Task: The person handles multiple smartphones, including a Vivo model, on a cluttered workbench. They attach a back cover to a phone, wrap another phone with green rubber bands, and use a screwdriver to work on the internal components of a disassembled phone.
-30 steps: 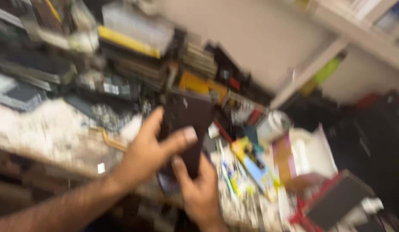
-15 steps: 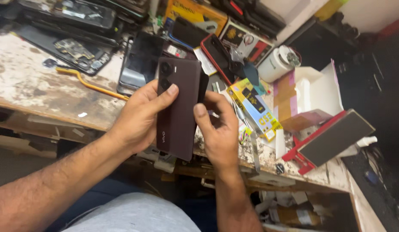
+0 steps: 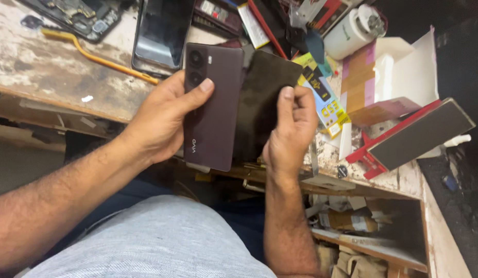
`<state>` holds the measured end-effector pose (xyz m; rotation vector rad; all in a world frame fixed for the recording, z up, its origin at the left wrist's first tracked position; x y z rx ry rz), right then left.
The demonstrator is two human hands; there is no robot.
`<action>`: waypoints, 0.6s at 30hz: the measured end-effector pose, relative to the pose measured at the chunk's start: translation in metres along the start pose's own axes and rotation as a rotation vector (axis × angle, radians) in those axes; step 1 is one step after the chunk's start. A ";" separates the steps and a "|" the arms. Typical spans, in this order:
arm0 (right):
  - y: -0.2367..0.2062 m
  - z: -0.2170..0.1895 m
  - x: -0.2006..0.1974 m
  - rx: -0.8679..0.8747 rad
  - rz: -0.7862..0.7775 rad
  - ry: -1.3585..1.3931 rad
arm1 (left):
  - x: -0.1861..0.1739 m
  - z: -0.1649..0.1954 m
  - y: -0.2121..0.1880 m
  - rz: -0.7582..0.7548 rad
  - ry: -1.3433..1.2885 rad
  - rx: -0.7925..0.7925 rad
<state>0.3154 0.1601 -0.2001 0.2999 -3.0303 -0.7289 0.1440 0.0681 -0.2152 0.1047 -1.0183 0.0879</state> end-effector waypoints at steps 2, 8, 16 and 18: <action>-0.007 0.005 0.010 0.011 -0.042 -0.003 | 0.000 -0.008 -0.003 -0.039 0.029 -0.019; -0.006 -0.006 0.010 0.357 -0.221 0.237 | 0.002 -0.014 -0.009 -0.040 0.002 -0.060; -0.001 -0.046 0.000 0.263 -0.237 0.354 | -0.007 0.000 -0.009 -0.057 -0.212 -0.209; 0.001 -0.046 -0.007 0.244 -0.231 0.274 | -0.007 0.000 -0.007 -0.068 -0.168 -0.214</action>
Point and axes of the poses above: each hand's wrist, its own y-axis towards the middle knuckle, its own x-axis out of the palm, z = x × y, the point moved 5 cm from there along y, towards the middle knuckle, and after that the axes turned 14 degrees about -y, right-handed, at the moved point
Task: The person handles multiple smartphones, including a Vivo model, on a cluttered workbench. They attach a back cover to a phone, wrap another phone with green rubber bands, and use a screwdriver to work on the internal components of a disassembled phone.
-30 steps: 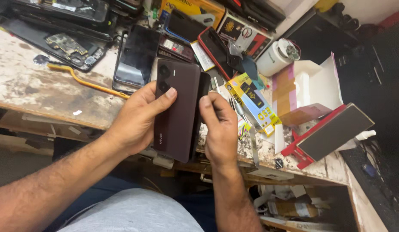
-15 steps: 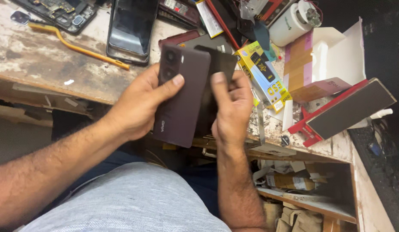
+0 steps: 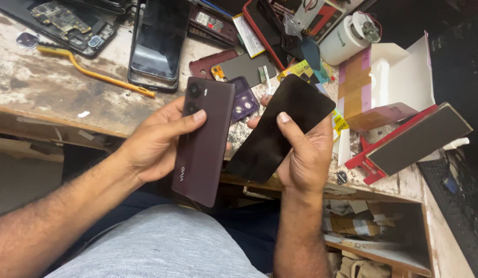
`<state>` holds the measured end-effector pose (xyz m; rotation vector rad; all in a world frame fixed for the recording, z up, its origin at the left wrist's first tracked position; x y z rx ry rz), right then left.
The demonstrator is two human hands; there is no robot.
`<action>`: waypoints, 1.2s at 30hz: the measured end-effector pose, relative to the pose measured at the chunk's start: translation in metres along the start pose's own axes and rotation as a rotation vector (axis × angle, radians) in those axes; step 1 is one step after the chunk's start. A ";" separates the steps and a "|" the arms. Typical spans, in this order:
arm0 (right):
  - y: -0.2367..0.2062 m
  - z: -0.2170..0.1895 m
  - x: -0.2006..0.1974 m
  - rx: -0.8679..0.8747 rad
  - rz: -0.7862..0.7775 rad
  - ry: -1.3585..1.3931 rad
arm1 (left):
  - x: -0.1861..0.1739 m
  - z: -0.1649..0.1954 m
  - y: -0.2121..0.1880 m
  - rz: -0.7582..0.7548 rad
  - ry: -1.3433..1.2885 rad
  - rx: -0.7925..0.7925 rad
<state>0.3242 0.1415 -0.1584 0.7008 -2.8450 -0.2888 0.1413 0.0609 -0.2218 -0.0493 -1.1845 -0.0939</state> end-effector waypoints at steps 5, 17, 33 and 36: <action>0.005 -0.004 -0.020 0.068 -0.020 -0.157 | -0.003 -0.007 0.005 0.066 0.271 0.065; -0.001 -0.004 -0.004 0.032 -0.068 -0.518 | -0.008 -0.009 0.001 0.019 0.662 0.235; -0.040 0.017 0.009 0.229 -0.040 -0.603 | -0.014 0.024 0.000 0.026 -0.067 0.498; -0.042 0.015 0.006 0.187 -0.055 -0.685 | -0.012 0.020 0.001 0.063 -0.051 0.541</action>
Point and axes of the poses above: each hand's wrist, its own y-axis towards the middle knuckle, its own x-axis out of the palm, z = x × y, the point moved 5 cm from there along y, towards the middle knuckle, and after that the axes turned 14 degrees about -y, right-handed, at the moved point
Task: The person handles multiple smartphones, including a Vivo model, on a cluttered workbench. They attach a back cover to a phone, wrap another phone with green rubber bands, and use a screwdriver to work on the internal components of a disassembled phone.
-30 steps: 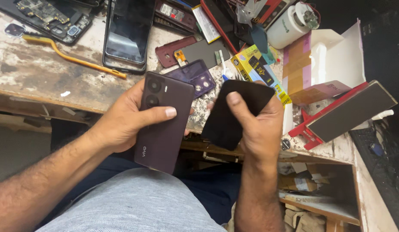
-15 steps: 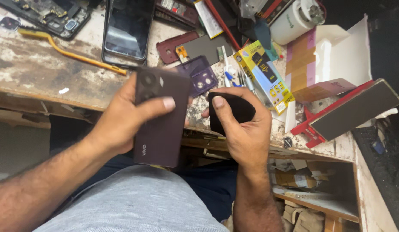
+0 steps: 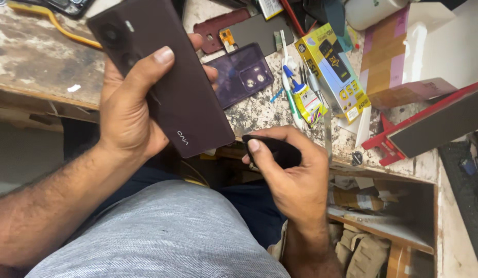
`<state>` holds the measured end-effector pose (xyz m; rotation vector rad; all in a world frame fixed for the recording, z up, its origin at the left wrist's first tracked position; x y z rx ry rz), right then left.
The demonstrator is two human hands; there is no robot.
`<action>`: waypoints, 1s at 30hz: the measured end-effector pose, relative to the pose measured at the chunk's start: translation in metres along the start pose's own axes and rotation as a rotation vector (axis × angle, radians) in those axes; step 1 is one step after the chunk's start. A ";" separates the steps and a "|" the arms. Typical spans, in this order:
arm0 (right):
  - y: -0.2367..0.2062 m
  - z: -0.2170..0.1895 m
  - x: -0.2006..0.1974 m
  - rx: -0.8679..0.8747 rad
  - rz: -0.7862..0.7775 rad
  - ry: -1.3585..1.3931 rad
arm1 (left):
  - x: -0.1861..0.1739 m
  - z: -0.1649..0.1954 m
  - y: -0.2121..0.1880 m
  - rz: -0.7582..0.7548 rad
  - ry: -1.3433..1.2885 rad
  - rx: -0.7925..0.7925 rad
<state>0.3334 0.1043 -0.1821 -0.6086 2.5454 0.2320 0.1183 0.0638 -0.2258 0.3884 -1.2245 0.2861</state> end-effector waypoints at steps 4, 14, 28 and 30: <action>0.000 0.000 0.000 -0.061 0.011 -0.146 | 0.003 0.000 -0.010 -0.068 0.060 0.057; 0.004 -0.001 0.005 -0.088 -0.011 -0.224 | -0.001 0.002 -0.019 -0.207 0.154 0.122; 0.007 -0.007 0.002 -0.140 0.008 -0.341 | 0.001 0.000 -0.016 -0.294 0.263 0.178; 0.005 -0.010 0.002 -0.206 0.044 -0.405 | 0.004 0.001 -0.017 -0.319 0.277 0.187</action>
Point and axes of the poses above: each hand's wrist, its own y-axis towards the middle knuckle, its own x-axis out of the palm, z = x × y, the point moved 5 cm from there along y, towards the middle knuckle, and after that the axes turned 14 degrees about -y, right-handed, at the moved point
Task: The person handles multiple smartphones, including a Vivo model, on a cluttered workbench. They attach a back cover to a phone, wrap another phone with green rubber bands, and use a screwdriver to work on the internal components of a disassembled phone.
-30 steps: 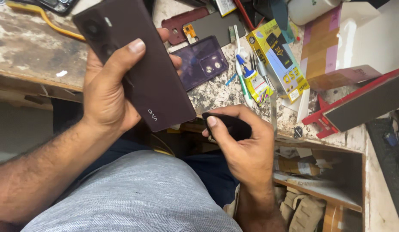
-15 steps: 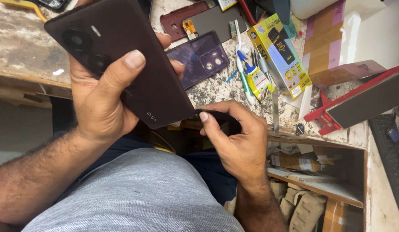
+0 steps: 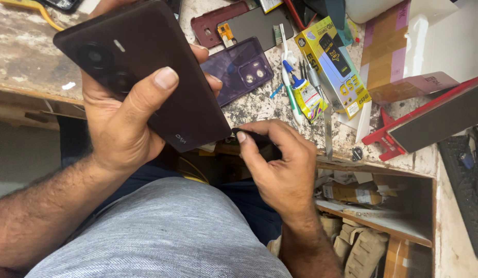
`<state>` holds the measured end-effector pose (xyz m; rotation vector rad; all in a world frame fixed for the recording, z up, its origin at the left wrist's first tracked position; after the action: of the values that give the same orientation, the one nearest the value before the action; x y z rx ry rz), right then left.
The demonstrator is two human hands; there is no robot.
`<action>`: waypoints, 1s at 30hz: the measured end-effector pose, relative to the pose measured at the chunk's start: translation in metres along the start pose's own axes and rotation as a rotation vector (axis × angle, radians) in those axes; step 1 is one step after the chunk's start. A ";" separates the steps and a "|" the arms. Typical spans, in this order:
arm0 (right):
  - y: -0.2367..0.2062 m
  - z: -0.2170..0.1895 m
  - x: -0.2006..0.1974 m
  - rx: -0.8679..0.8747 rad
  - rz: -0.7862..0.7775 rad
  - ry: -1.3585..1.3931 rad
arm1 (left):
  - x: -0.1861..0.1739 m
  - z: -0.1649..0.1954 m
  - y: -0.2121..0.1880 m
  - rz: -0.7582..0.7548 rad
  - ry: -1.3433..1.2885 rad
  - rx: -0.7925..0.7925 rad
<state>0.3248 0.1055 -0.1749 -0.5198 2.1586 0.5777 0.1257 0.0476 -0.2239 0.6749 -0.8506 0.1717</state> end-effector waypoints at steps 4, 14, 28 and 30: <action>-0.004 -0.001 0.002 -0.068 0.059 -0.056 | 0.004 0.005 0.000 0.021 -0.009 0.029; -0.014 0.005 0.044 0.238 -0.310 0.914 | 0.012 0.001 0.017 0.322 -0.259 0.001; 0.010 0.039 -0.022 0.195 -0.272 0.512 | -0.011 -0.021 -0.036 0.033 -0.208 -0.996; 0.007 0.026 -0.007 0.151 -0.362 0.486 | -0.008 -0.034 -0.048 0.056 -0.106 -1.074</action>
<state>0.3413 0.1270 -0.1820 -1.0208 2.4454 0.0877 0.1614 0.0317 -0.2686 -0.3506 -0.9193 -0.2718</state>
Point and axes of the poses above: each hand's wrist, its own y-axis towards the middle knuckle, its own x-axis out of the palm, z = x × y, the point moved 5 cm from there along y, towards the middle knuckle, and after that the axes turned 14 degrees about -y, right-handed, at the moved point
